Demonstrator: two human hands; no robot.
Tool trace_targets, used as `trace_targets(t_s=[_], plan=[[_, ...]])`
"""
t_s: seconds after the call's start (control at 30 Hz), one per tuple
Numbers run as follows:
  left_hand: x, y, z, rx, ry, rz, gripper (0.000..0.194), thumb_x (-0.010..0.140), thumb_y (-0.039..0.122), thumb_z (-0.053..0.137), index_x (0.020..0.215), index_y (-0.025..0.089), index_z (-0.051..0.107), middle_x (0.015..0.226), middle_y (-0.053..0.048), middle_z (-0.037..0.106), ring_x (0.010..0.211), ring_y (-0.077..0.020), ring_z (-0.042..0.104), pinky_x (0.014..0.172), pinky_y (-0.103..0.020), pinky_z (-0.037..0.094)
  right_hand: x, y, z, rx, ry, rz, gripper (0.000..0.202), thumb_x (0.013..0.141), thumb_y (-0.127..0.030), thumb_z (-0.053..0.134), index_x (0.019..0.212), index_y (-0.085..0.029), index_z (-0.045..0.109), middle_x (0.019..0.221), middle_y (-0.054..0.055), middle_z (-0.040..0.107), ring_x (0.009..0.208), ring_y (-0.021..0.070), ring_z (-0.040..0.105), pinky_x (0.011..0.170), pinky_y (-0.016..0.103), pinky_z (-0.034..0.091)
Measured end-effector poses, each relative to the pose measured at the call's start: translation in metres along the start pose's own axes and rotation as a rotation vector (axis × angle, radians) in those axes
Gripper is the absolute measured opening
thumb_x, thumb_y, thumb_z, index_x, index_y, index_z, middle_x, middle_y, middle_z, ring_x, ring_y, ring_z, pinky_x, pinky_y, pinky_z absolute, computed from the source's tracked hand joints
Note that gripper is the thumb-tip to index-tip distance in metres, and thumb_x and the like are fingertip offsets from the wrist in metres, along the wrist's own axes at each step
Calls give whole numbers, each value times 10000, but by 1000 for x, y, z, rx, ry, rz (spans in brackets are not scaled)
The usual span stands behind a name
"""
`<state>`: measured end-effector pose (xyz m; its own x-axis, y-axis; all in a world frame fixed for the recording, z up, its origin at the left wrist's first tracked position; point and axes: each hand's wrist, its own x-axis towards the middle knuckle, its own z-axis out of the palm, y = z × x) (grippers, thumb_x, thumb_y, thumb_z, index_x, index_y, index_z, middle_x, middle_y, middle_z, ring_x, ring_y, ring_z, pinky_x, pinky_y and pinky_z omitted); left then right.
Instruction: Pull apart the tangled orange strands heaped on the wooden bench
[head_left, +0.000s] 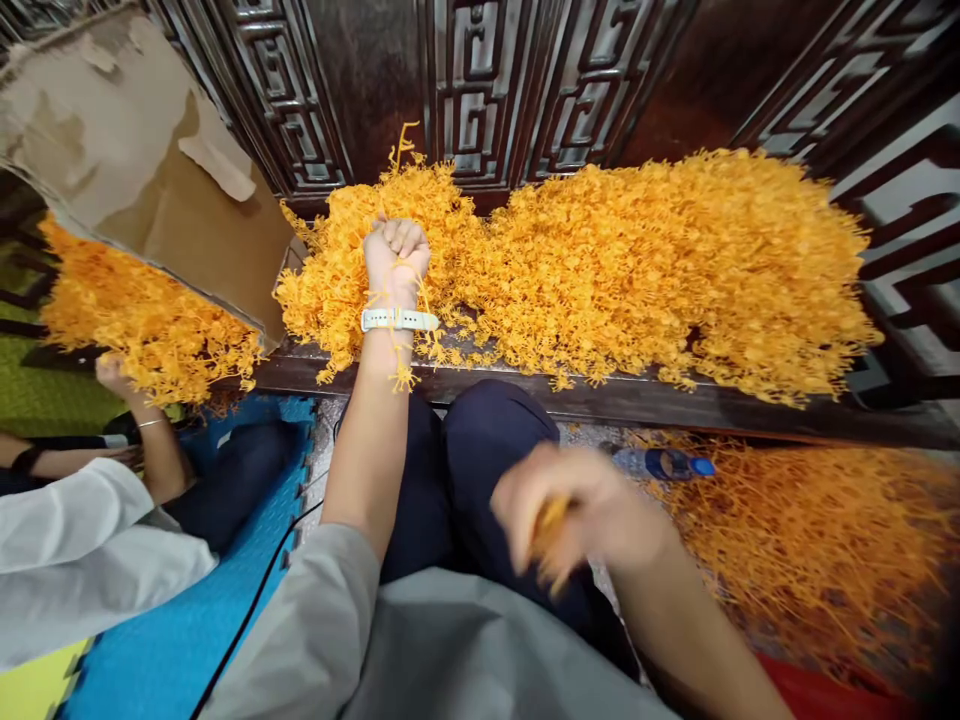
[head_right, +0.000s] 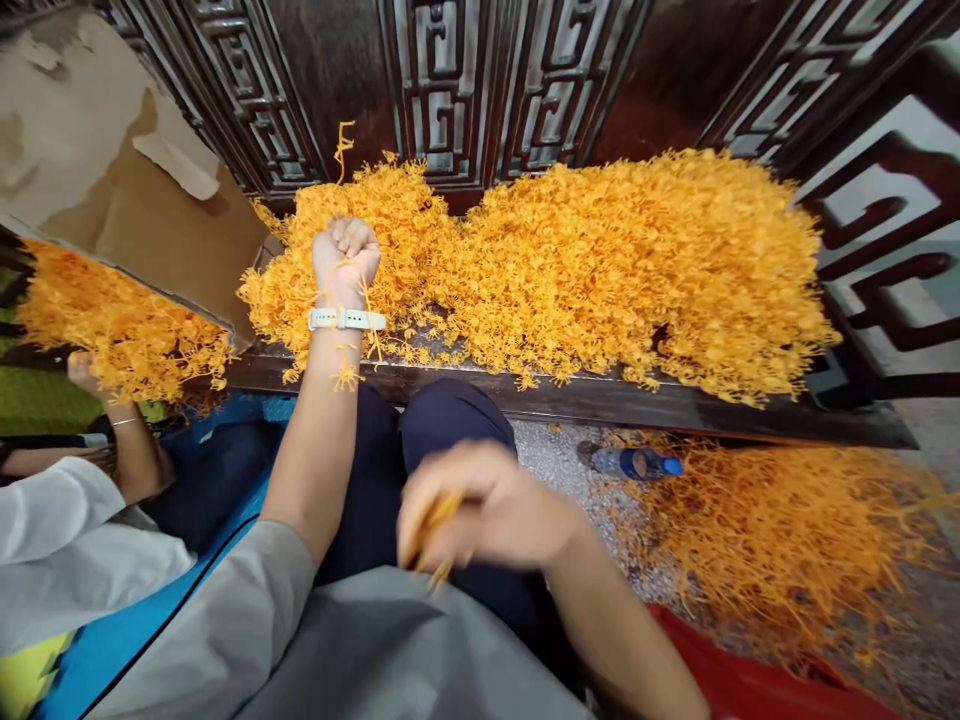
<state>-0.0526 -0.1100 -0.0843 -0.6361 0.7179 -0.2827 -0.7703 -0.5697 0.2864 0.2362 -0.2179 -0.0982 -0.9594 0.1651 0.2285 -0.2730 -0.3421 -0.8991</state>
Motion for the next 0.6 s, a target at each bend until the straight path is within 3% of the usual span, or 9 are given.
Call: trace_targets(t_s=[0.07, 0.13, 0.17, 0.23, 0.3, 0.37, 0.47, 0.53, 0.6], plan=[[-5, -2, -2, -12, 17, -13, 405, 1075, 43, 397, 725, 233, 327, 547, 75, 280, 389, -69, 252, 375, -204, 248, 9, -10, -41, 138, 484, -137, 480, 981, -680, 601, 919, -226, 744, 750, 27, 649, 570, 117, 511, 499, 245, 453], [-8, -6, -3, -17, 30, -23, 411, 1063, 20, 388, 714, 225, 317, 541, 74, 280, 391, -65, 257, 394, -204, 253, 24, -10, -61, 224, 743, -114, 516, 1022, -659, 481, 1003, -203, 721, 836, 61, 672, 621, 132, 537, 546, 268, 497], [-9, -10, -3, -21, 25, -28, 415, 1063, 15, 378, 709, 221, 308, 537, 75, 273, 389, -60, 250, 396, -202, 243, 32, -5, -60, 254, 787, -54, 492, 1026, -624, 466, 1046, -193, 700, 863, 66, 677, 632, 135, 550, 561, 275, 510], [-12, -17, -2, -21, 0, -42, 420, 1074, 22, 352, 706, 219, 305, 527, 77, 264, 381, -56, 226, 388, -199, 211, 48, 11, -40, 250, 739, 105, 443, 1001, -605, 506, 1112, -197, 637, 861, 46, 678, 590, 135, 557, 532, 283, 503], [-14, -25, -1, 11, -37, -61, 413, 1093, 54, 347, 715, 221, 329, 520, 79, 264, 375, -62, 213, 379, -203, 195, 62, 30, -10, 66, 685, 206, 432, 974, -643, 564, 1089, -227, 581, 822, 9, 668, 529, 133, 548, 487, 275, 461], [-17, -31, 1, 73, -74, -82, 405, 1111, 96, 348, 728, 226, 357, 516, 80, 262, 372, -76, 213, 372, -210, 198, 73, 44, 14, -276, 689, 191, 379, 998, -605, 575, 937, -231, 554, 739, -19, 617, 518, 116, 527, 503, 252, 405], [-21, -33, 1, 130, -82, -83, 415, 1136, 135, 332, 734, 226, 376, 517, 84, 267, 373, -79, 220, 373, -198, 208, 80, 50, 25, -660, 674, 99, 378, 1057, -416, 509, 742, -209, 484, 633, -38, 490, 547, 86, 450, 560, 247, 312], [-21, -30, 1, 122, -47, -78, 425, 1142, 127, 324, 730, 220, 380, 521, 90, 275, 370, -69, 217, 375, -185, 205, 79, 47, 21, -638, 653, 65, 371, 1034, -352, 527, 700, -205, 452, 607, -52, 436, 545, 74, 392, 554, 244, 276], [-19, -26, 1, 133, -17, -73, 429, 1142, 127, 336, 726, 215, 393, 526, 91, 278, 367, -66, 213, 374, -190, 206, 75, 43, 16, -391, 664, 74, 375, 997, -359, 570, 683, -215, 424, 580, -69, 419, 492, 62, 354, 496, 223, 268]])
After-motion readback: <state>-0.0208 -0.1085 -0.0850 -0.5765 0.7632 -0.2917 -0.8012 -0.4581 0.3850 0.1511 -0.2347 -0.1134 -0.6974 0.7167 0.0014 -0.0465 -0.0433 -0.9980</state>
